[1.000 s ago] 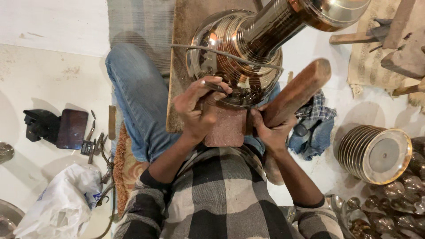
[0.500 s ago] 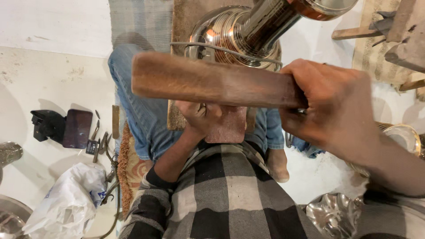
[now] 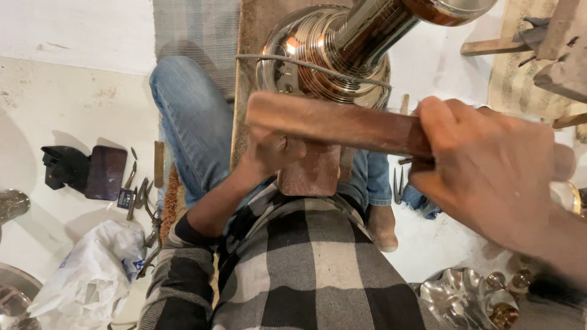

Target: The person sits on the floor with a brass vessel on their lap and hammers a decorative pattern into its surface, holding a punch against the metal with one hand and striking it with a wooden mallet in the other, repositioning the punch repeatedly around the vessel's body.

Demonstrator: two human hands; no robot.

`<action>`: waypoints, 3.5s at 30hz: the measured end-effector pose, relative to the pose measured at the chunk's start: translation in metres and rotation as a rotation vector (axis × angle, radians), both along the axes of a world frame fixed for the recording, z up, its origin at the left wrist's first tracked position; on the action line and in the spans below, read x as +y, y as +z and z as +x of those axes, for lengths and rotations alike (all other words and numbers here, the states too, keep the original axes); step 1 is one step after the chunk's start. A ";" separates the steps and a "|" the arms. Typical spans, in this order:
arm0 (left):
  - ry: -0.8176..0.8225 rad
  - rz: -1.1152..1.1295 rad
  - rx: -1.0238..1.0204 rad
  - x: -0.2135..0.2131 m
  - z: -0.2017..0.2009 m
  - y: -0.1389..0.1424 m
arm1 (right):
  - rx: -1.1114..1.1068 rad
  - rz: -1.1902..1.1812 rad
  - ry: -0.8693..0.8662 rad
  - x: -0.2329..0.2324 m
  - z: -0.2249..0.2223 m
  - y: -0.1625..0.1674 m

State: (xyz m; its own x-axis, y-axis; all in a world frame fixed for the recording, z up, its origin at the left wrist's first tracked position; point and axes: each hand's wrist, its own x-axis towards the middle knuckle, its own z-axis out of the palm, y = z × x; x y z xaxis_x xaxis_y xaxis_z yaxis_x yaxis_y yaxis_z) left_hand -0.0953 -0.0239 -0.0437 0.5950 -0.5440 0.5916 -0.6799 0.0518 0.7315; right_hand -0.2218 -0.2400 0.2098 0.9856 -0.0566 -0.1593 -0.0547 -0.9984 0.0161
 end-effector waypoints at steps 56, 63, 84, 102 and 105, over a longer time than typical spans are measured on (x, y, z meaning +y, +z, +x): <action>-0.780 0.182 -0.473 -0.042 0.077 0.084 | -0.787 0.667 -0.742 0.060 -0.114 -0.189; -0.277 0.015 -0.155 -0.022 0.044 0.060 | -0.738 0.961 -0.584 0.065 -0.090 -0.162; 0.157 -0.054 -0.072 -0.021 0.004 0.047 | -0.061 0.115 0.016 0.001 0.048 0.009; -0.411 0.231 -0.237 -0.021 0.054 0.055 | -0.369 0.453 -0.294 0.010 -0.037 -0.057; -0.458 0.237 -0.234 -0.023 0.054 0.062 | -0.382 0.481 -0.342 0.014 -0.051 -0.072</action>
